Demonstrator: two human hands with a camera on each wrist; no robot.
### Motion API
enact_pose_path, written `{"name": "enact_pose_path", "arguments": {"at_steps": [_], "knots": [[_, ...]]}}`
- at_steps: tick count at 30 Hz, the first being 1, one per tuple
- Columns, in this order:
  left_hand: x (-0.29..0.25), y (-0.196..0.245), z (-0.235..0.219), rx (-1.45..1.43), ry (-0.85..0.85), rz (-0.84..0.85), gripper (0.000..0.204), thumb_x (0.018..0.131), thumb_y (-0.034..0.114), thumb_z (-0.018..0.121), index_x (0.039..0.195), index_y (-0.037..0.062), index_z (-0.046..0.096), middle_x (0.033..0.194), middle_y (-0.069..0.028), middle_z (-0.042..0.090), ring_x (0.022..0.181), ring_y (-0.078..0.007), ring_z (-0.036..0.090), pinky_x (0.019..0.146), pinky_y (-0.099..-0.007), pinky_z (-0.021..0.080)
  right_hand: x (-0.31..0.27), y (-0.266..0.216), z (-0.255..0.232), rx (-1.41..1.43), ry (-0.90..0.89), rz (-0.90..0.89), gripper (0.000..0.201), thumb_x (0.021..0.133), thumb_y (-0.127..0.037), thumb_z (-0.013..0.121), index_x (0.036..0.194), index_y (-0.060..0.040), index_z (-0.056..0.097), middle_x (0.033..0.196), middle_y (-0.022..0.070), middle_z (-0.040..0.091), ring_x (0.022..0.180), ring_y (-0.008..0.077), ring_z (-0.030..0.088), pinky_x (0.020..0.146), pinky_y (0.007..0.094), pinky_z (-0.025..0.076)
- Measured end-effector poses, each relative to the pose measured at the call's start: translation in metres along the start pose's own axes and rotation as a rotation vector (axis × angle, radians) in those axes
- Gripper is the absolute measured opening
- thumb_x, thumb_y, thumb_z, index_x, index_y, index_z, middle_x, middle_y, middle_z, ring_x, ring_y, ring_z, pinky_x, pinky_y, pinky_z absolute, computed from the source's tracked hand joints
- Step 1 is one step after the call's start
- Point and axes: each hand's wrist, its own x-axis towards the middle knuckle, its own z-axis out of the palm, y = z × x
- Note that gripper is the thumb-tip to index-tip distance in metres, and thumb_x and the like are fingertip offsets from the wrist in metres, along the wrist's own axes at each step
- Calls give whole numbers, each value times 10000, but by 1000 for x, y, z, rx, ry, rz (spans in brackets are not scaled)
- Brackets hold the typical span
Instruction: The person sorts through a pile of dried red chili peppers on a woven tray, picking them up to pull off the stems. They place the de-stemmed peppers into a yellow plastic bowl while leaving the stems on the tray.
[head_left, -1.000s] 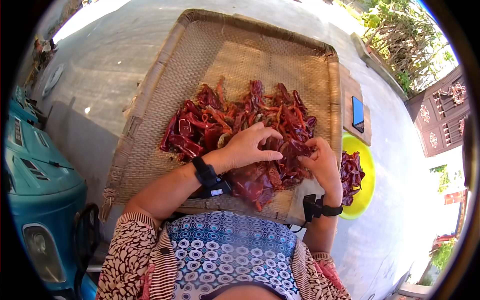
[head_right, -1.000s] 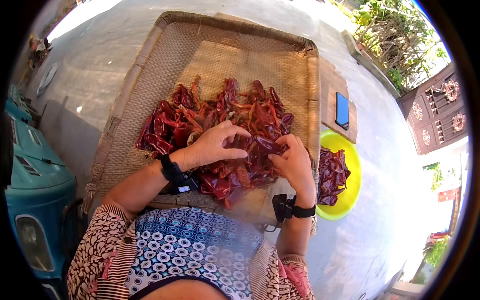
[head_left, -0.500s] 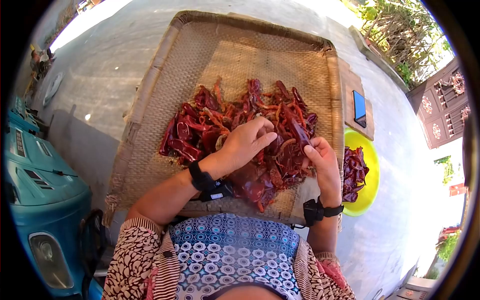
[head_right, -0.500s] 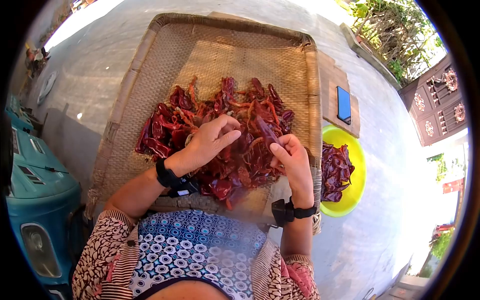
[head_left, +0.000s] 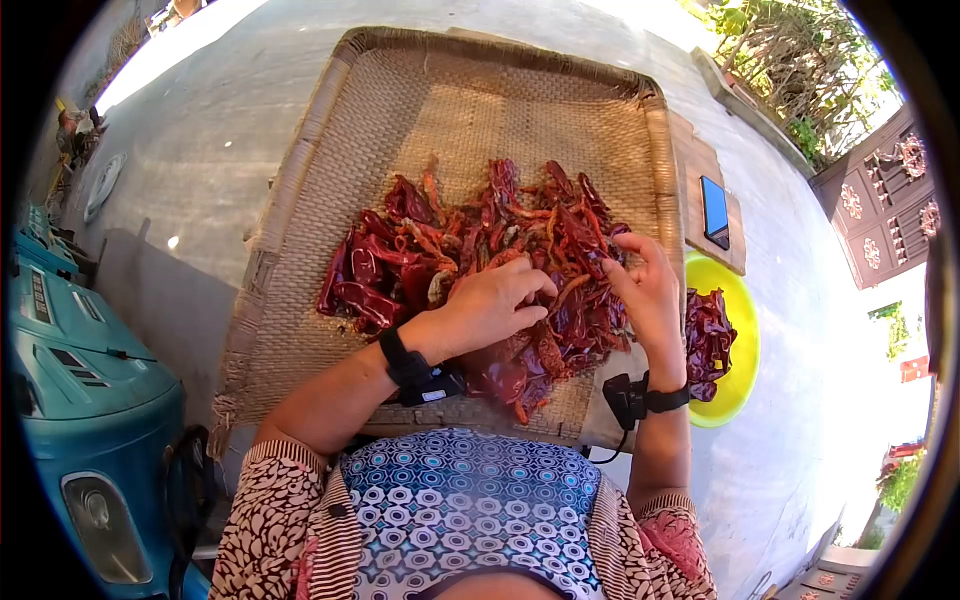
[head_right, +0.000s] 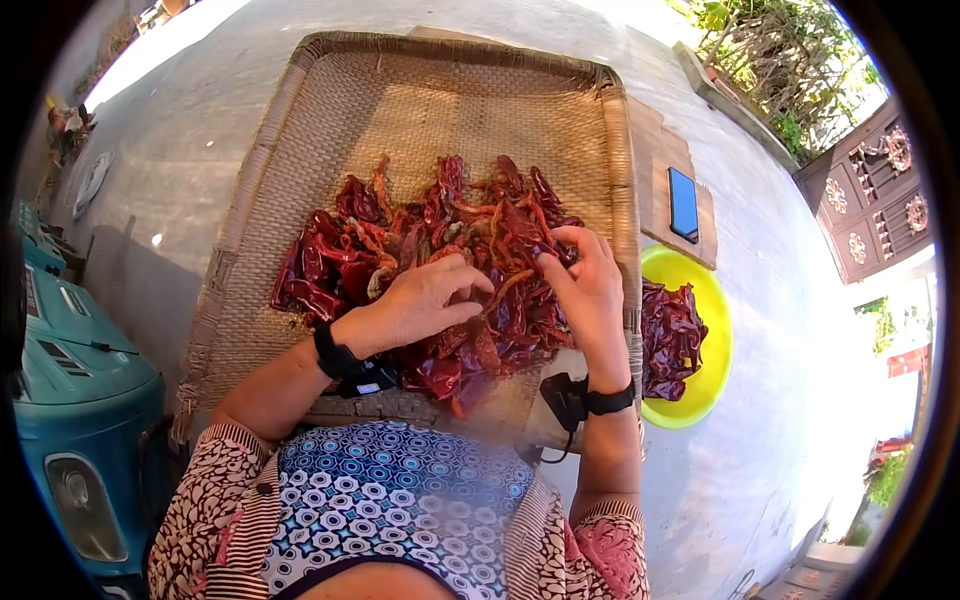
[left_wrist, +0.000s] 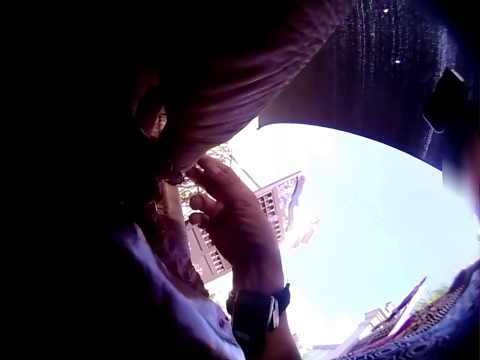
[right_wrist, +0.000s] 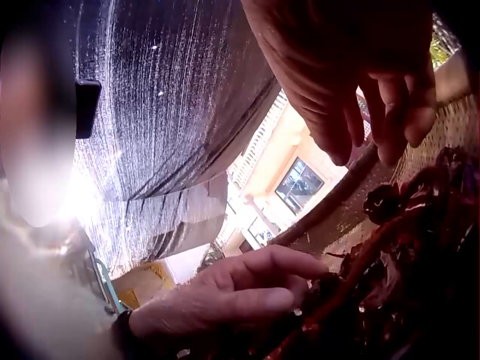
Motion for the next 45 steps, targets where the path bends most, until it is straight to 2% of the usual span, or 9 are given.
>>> {"name": "enact_pose_path", "arguments": {"at_steps": [6, 10, 14, 17, 27, 34, 37, 41, 45], "knots": [[2, -6, -3, -101, 37, 49, 255, 886, 154, 673, 1125, 85, 617, 874, -64, 553, 741, -181, 588, 684, -321, 493, 28, 21, 31, -542, 90, -202, 225, 879, -211, 634, 1089, -130, 631, 979, 93, 650, 879, 317, 648, 751, 416, 506], [3, 1, -6, -295, 130, -100, 425, 900, 116, 659, 1297, 70, 516, 894, -67, 582, 705, -138, 567, 652, -289, 486, 24, 21, 27, -312, 193, -185, 204, 908, -179, 622, 1088, -86, 628, 869, 77, 664, 733, 234, 647, 643, 341, 497], [6, -10, 4, -217, 326, 32, 631, 900, 54, 645, 1459, 91, 356, 956, -58, 578, 694, -93, 542, 643, -250, 481, 5, 1, 16, 465, -240, 121, 159, 978, -146, 575, 1059, -14, 611, 778, -19, 614, 588, 31, 530, 545, 191, 413], [5, -10, 5, -311, 249, 14, 632, 904, 51, 635, 1464, 87, 344, 983, -60, 574, 689, -91, 536, 640, -248, 479, -8, -10, 8, 643, -281, 208, 149, 972, -135, 581, 1063, -22, 613, 792, -7, 615, 595, 48, 540, 550, 201, 425], [2, -7, 6, -142, 66, 84, 259, 880, 113, 642, 1139, 113, 637, 971, -25, 560, 744, -137, 578, 684, -283, 494, -34, 53, -55, 1333, 454, 262, 270, 1006, -289, 527, 1144, -61, 570, 953, 24, 625, 784, 96, 531, 669, 246, 463], [2, -2, 2, -128, 6, 18, 233, 872, 157, 647, 1100, 104, 648, 969, -42, 569, 793, -181, 595, 722, -313, 494, 3, 29, -4, 51, -49, 205, 316, 920, -327, 640, 1097, -69, 598, 1016, 60, 617, 868, 168, 614, 732, 316, 489], [3, -3, 1, -180, 19, 20, 265, 871, 141, 648, 1122, 65, 614, 957, -72, 577, 830, -218, 595, 746, -331, 490, 9, 36, 12, -569, 16, -124, 302, 851, -285, 691, 1074, -99, 609, 1011, 94, 629, 900, 275, 636, 760, 386, 486], [3, -10, 4, -291, 56, -29, 434, 909, 161, 642, 1307, 71, 494, 901, -40, 604, 721, -124, 570, 673, -287, 484, 7, 33, 16, -411, -41, -19, 281, 815, -253, 706, 1018, -89, 603, 981, 115, 630, 896, 336, 625, 762, 418, 478], [4, -5, 5, -404, 163, -106, 523, 923, 171, 647, 1370, 31, 415, 841, -97, 635, 781, -202, 619, 732, -335, 495, 0, 26, 14, -130, -66, -49, 266, 812, -125, 714, 1025, -48, 575, 892, 66, 623, 755, 189, 617, 654, 324, 480]]}}
